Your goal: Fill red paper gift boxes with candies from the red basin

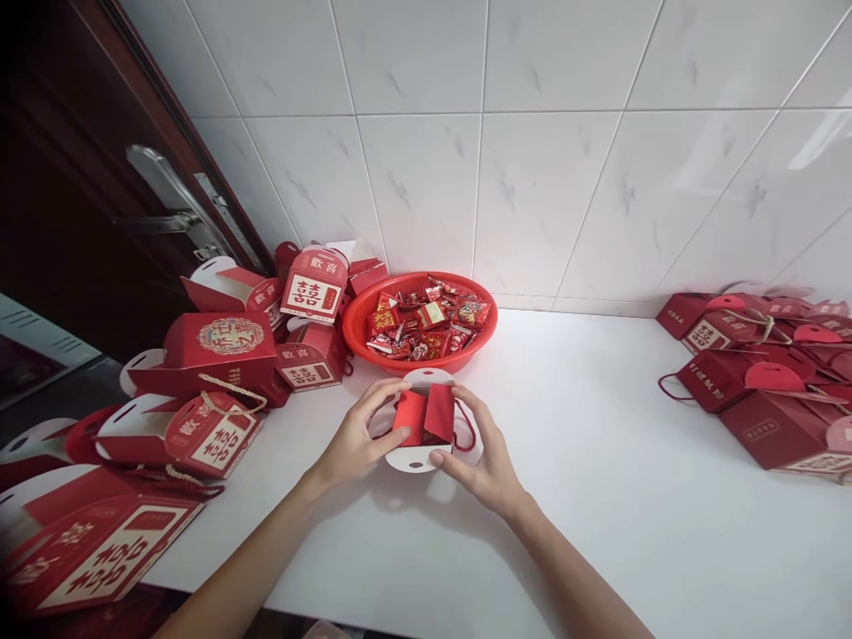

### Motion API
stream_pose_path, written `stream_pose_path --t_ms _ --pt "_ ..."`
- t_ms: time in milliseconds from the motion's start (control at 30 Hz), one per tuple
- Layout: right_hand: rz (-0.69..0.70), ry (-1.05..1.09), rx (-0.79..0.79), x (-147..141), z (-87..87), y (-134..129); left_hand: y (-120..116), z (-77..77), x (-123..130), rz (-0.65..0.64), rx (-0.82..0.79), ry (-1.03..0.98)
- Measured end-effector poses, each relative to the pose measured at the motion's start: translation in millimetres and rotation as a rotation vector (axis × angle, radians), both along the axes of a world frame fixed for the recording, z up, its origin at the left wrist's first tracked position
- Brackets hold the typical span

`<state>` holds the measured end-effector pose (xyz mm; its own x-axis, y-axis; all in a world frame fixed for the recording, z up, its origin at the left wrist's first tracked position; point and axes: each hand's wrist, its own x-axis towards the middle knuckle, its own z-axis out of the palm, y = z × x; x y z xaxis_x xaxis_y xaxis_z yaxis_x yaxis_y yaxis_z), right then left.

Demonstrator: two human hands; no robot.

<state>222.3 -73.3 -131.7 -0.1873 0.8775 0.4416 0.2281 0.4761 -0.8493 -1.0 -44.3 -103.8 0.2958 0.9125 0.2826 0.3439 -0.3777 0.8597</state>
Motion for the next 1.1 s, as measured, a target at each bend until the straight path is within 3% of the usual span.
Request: stream_pose_path --t_ms 300,433,733,900,1100 --pt "0.038 0.005 -0.135 -1 -1.9 2 1 -5.8 -4 0.03 -0.004 -0.016" --pt "0.084 0.005 -0.167 0 -1.4 1 1 -1.3 -7 0.008 -0.008 0.058" --pt "0.127 0.019 -0.163 0 -0.7 0 -7 9.2 -16 -0.187 -0.018 0.108" --pt "0.096 0.121 -0.233 3 -1.2 5 -6 6.3 -8 -0.034 0.018 0.108" --pt "0.04 0.217 -0.495 6 -3.0 16 -1 1.1 -4 0.037 -0.03 0.118"
